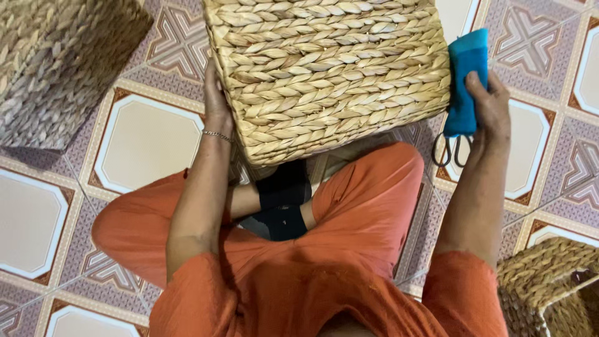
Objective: The person sits on the floor and wipes a rectangular woven basket with a blue cloth. They clean the exterior sides, bottom, and interior surfaces, rotating the basket to reach all areas.
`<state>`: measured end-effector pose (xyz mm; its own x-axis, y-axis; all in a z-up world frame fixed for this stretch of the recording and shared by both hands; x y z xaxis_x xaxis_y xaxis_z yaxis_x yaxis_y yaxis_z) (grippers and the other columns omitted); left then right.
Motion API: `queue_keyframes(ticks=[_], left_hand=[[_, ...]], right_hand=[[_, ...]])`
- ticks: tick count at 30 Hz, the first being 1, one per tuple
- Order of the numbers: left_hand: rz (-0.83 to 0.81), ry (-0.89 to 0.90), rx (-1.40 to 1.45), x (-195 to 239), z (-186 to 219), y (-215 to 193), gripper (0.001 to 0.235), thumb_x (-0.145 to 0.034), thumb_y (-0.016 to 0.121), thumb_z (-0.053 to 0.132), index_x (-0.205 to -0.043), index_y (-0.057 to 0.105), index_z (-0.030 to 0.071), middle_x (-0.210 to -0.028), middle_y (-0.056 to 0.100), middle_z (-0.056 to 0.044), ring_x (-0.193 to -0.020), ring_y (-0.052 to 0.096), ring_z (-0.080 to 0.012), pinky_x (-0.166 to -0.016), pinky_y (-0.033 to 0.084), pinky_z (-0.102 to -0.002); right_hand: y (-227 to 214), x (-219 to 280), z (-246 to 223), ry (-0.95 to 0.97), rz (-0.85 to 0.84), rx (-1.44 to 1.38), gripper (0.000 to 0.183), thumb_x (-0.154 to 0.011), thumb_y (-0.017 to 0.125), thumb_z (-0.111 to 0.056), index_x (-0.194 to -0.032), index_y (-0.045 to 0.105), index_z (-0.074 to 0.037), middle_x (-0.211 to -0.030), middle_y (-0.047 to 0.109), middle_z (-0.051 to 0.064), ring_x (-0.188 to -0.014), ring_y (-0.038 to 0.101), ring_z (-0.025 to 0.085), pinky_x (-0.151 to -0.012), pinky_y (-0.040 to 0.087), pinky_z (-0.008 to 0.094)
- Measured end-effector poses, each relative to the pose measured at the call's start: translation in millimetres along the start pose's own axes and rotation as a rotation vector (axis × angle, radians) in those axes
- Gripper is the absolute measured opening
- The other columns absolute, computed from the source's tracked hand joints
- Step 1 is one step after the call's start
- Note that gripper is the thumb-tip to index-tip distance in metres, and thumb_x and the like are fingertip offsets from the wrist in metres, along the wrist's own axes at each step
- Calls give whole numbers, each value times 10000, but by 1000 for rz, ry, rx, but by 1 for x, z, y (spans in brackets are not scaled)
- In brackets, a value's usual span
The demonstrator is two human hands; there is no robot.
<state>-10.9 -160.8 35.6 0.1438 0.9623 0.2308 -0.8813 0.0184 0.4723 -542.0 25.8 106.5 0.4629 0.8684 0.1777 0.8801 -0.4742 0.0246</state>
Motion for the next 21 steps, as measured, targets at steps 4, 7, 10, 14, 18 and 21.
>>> queue_keyframes(ticks=[4, 7, 10, 14, 18, 21], left_hand=[[153, 166, -153, -21, 18, -17, 809, -979, 450, 623, -1554, 335, 65, -1520, 488, -267, -1406, 581, -356, -1117, 539, -464], [-3, 369, -145, -59, 27, -21, 841, -997, 442, 669, -1577, 238, 96, -1587, 358, -237, -1464, 485, -369, -1155, 501, -530], [-520, 331, 33, -87, 26, -18, 847, -1054, 426, 697, -1579, 273, 50, -1606, 325, -243, -1497, 409, -395, -1207, 391, -578], [-524, 205, -1, -79, 26, -28, 869, -1100, 432, 724, -1607, 250, 42, -1647, 244, -232, -1521, 349, -431, -1248, 290, -620], [45, 227, -358, -41, 49, -43, 947, -935, 362, 802, -1640, 109, 222, -1717, 119, -117, -1520, 351, -427, -1183, 293, -650], [101, 312, -412, -34, 67, -37, 958, -942, 326, 797, -1643, 276, 146, -1731, 278, -168, -1599, 222, -317, -1246, 93, -606]], right_hand=[[7, 7, 3, -173, -50, -203, 405, -1054, 759, -125, -1409, 614, 4, -1225, 703, 58, -1064, 671, 175, -985, 565, 316], [10, -5, 15, -289, -67, -367, 470, -1040, 749, -47, -1455, 529, -41, -1327, 669, 86, -1183, 669, 212, -1091, 570, 353], [14, -19, 38, -271, -51, -465, 469, -1050, 718, -7, -1471, 517, -56, -1349, 652, 95, -1199, 662, 227, -1095, 567, 370], [27, -23, 84, -162, -6, -461, 380, -1048, 716, -13, -1372, 528, -78, -1214, 638, 55, -1093, 643, 196, -1028, 564, 363], [41, -18, 114, -66, 4, -336, 363, -1024, 719, -24, -1348, 565, -77, -1172, 636, 27, -1057, 623, 163, -987, 536, 328], [45, -15, 116, -78, -15, -370, 360, -1020, 717, -16, -1339, 559, -70, -1160, 641, 36, -1043, 632, 172, -968, 550, 338]])
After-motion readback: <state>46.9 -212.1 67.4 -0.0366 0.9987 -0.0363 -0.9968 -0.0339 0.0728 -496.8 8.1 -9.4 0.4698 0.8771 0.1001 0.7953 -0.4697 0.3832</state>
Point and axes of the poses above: each hand's wrist, its own x-axis away from the middle knuckle, its own y-axis out of the palm, z = x × y, the point moved 2 cm from there along -x, towards the middle knuckle
